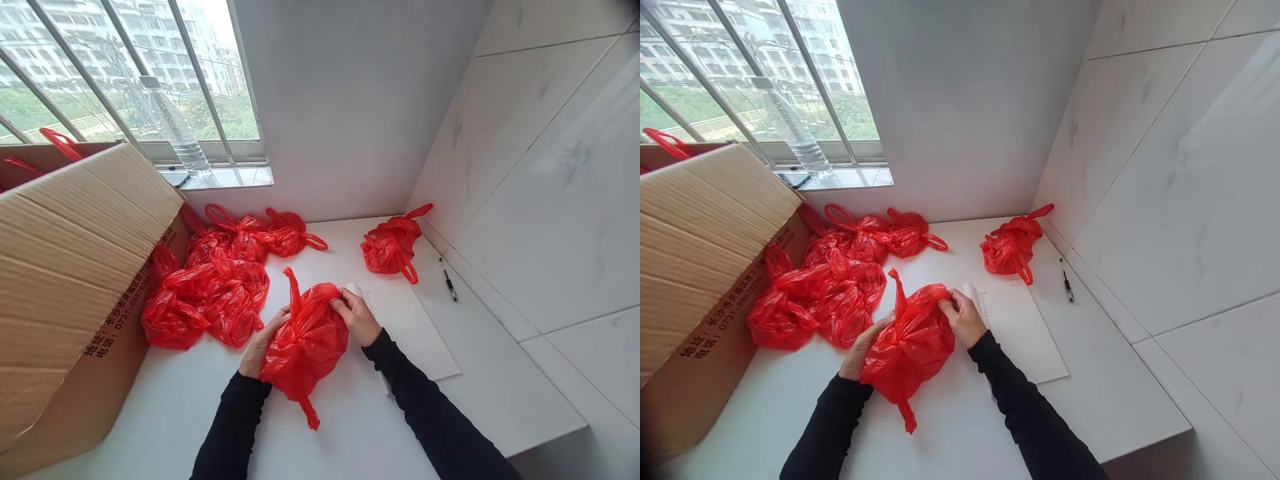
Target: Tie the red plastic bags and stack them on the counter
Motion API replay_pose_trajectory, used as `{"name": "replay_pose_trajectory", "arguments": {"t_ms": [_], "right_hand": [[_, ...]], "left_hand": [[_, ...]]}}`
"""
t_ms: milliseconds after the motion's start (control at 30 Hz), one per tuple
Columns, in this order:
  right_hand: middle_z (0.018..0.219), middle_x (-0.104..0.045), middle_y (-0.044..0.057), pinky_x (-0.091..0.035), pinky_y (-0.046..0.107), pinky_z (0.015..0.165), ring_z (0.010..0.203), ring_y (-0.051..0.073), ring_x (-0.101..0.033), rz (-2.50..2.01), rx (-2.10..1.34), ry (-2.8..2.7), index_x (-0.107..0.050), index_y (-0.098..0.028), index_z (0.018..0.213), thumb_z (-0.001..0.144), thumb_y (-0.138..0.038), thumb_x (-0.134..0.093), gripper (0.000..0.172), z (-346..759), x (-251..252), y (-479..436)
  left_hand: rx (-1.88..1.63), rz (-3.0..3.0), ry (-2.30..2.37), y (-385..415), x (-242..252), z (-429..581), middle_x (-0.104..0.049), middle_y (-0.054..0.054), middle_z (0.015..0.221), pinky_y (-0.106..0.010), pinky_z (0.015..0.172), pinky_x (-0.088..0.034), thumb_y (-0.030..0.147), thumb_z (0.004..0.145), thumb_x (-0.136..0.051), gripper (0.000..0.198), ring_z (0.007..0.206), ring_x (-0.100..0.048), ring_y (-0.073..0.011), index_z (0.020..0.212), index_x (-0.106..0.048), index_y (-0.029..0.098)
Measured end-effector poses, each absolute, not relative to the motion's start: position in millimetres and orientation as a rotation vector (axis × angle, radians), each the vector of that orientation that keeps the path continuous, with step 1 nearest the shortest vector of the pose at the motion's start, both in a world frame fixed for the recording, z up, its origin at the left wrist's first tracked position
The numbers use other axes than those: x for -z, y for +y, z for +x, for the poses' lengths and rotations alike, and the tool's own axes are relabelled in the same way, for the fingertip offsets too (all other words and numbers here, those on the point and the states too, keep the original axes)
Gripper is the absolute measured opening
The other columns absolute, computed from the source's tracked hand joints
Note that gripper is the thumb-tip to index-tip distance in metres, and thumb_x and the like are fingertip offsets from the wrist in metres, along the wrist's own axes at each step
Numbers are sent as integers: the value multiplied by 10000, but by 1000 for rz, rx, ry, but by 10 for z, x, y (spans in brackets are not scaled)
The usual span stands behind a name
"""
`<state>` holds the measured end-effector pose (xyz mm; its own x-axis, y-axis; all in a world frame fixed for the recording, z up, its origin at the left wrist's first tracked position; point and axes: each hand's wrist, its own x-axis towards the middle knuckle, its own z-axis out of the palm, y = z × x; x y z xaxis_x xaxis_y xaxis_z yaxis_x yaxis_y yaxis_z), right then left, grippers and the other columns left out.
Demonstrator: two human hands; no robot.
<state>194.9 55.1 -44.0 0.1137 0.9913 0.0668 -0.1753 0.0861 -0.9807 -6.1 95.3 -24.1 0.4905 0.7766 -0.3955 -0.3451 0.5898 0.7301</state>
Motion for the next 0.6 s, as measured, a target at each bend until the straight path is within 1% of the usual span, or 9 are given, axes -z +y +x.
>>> {"name": "replay_pose_trajectory", "arguments": {"t_ms": [33, 100, 200, 300, 367, 433, 500, 533, 600], "right_hand": [[829, -655, 3, -494, 284, 696, 752, 171, -605, -1080, -1150, -1043, -630, -205, 939, 902, -455, -585, 257, 1945, 441, 550], [825, -660, 1, -499, 284, 702, 747, 168, -609, -1091, -1150, -1053, -632, -203, 937, 902, -458, -582, 263, 1934, 441, 545], [829, -667, 2, -506, 288, 721, 752, 165, -620, -1093, -1153, -1065, -628, -201, 923, 900, -452, -591, 255, 1910, 434, 530], [895, -689, 19, -527, 307, 782, 827, 178, -650, -1093, -1172, -1087, -626, -204, 1002, 897, -448, -601, 267, 1885, 405, 503], [980, -700, 31, -536, 328, 850, 911, 188, -665, -1066, -1210, -1112, -600, -214, 1133, 871, -424, -648, 340, 1870, 373, 480], [1098, -694, 44, -529, 354, 923, 1003, 197, -664, -1013, -1253, -1160, -546, -230, 1251, 829, -374, -710, 476, 1853, 343, 459], [1165, -682, 50, -515, 374, 969, 1055, 203, -659, -979, -1260, -1210, -527, -236, 1286, 804, -326, -738, 534, 1835, 328, 444], [1162, -684, 51, -515, 378, 972, 1056, 206, -662, -982, -1250, -1226, -538, -232, 1273, 804, -312, -738, 516, 1826, 327, 440], [1081, -706, 45, -533, 375, 926, 995, 207, -677, -1030, -1211, -1240, -585, -213, 1196, 816, -311, -724, 416, 1813, 334, 437]], "left_hand": [[-736, 668, 755, 918, 239, -28, -761, -94, 977, -407, 836, -586, 290, 724, -741, 429, 985, -717, -314, 1139, -693, 195], [-720, 730, 697, 851, 224, 22, -758, -93, 1009, -405, 850, -576, 352, 765, -723, 410, 1011, -707, -312, 1149, -691, 212], [-681, 827, 688, 809, 215, 51, -758, -120, 991, -403, 828, -569, 437, 793, -712, 391, 980, -709, -316, 1084, -712, 176], [-673, 952, 786, 850, 250, 53, -766, -112, 913, -358, 757, -563, 343, 706, -811, 343, 873, -724, -294, 967, -718, 141], [-728, 974, 840, 883, 277, 56, -769, -99, 894, -339, 734, -561, 310, 673, -829, 327, 845, -725, -283, 923, -713, 134], [-790, 949, 849, 897, 291, 63, -770, -92, 903, -348, 740, -568, 322, 672, -824, 335, 853, -726, -284, 929, -714, 137], [-819, 920, 845, 889, 291, 75, -771, -85, 909, -360, 753, -574, 327, 671, -825, 350, 859, -727, -286, 950, -719, 144], [-827, 911, 844, 881, 289, 81, -771, -81, 909, -362, 758, -576, 324, 669, -827, 354, 859, -728, -285, 957, -722, 146], [-848, 890, 839, 866, 286, 91, -771, -73, 906, -360, 779, -574, 311, 666, -831, 348, 864, -728, -279, 958, -726, 153]]}}
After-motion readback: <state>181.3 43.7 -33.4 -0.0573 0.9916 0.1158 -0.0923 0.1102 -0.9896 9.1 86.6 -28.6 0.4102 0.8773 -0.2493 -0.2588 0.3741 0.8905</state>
